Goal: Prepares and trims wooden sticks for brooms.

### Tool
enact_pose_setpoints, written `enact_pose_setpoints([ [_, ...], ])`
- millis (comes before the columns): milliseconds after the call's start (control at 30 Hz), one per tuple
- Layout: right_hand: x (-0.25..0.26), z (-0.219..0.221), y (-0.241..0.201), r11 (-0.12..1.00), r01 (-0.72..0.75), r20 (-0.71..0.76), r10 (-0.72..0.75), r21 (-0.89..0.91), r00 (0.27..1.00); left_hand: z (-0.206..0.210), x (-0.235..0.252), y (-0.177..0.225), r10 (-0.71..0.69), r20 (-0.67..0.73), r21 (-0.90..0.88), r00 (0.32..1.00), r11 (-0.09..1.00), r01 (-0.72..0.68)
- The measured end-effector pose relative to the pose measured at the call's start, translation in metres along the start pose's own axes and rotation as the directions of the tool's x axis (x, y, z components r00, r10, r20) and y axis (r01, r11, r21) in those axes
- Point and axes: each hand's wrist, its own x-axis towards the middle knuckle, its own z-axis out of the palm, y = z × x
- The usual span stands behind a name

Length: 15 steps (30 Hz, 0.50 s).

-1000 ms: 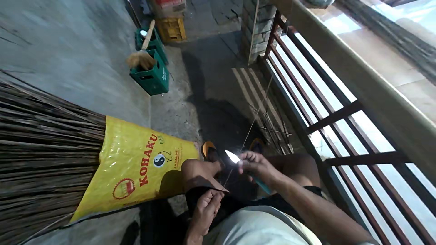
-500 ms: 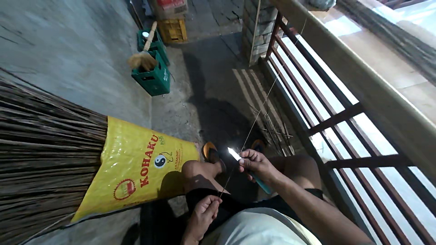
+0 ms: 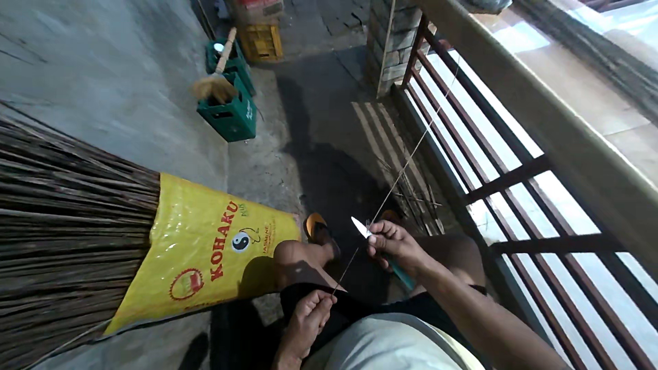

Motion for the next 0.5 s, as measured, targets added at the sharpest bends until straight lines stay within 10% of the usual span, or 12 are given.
enact_pose_setpoints([
  [500, 0.013, -0.002, -0.014, 0.996, 0.086, -0.127, -0.089, -0.03, 0.988, -0.006, 0.002, -0.001, 0.037, -0.057, 0.113, 0.998, 0.993, -0.031],
])
